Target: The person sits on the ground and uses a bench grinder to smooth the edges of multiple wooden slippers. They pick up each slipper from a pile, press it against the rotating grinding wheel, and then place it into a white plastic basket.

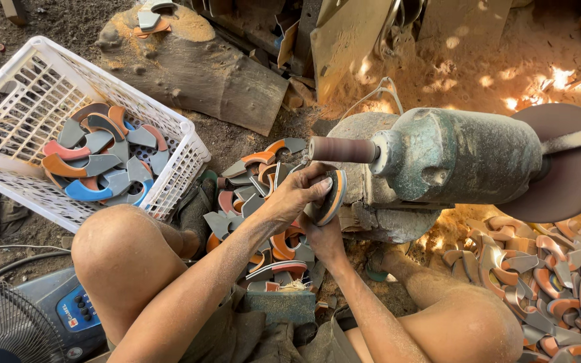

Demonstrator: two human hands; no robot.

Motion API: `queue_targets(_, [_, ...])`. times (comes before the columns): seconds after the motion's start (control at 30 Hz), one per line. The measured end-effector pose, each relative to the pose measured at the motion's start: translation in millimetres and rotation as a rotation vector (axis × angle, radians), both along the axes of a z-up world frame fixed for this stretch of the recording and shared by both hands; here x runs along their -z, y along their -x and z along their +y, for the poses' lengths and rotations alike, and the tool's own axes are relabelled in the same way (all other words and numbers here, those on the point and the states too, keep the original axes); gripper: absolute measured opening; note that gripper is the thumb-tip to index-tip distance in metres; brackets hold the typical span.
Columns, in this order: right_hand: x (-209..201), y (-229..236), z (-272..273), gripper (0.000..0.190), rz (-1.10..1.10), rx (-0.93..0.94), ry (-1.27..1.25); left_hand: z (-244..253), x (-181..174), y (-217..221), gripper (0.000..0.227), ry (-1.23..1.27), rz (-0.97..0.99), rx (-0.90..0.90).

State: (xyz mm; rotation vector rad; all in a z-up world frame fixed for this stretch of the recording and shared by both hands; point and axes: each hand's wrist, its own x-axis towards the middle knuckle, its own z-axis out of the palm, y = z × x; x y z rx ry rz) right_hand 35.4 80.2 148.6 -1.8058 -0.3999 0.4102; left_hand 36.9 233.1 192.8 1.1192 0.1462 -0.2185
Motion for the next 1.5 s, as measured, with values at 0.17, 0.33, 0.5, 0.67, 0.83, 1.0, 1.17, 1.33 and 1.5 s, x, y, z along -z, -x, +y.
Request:
queue_targets(0.17, [11,-9,4,0.014,0.056,-0.001,0.086,4,10,-10,0.051,-0.082,0.02,0.012])
queue_targets(0.33, [13,-14,12,0.019,0.053,-0.034,0.121,6,20,-18,0.042,-0.073,0.089,-0.066])
queue_targets(0.5, [0,-16,15,0.011,0.126,-0.061,0.166,4,18,-21,0.034,-0.054,0.082,-0.115])
queue_targets(0.67, [-19,-17,18,0.007,0.183,-0.1,0.065,4,25,-27,0.028,-0.09,0.157,-0.163])
queue_targets(0.83, [-42,-26,23,0.015,0.304,-0.017,-0.05,-2,45,-53,0.023,0.214,0.069,-0.3])
queue_targets(1.0, [-60,-49,22,0.017,0.352,0.058,0.015,-9,51,-73,0.022,0.373,0.027,-0.37])
queue_targets(1.17, [-68,-65,25,0.022,0.324,0.031,0.117,-5,39,-84,0.028,0.447,0.052,-0.403])
queue_targets(1.33, [-75,-74,31,0.018,0.423,0.062,0.065,0,31,-90,0.028,0.503,0.09,-0.42])
queue_targets(1.5, [-79,-84,35,0.008,0.404,0.013,0.031,4,34,-98,0.025,0.551,0.123,-0.446])
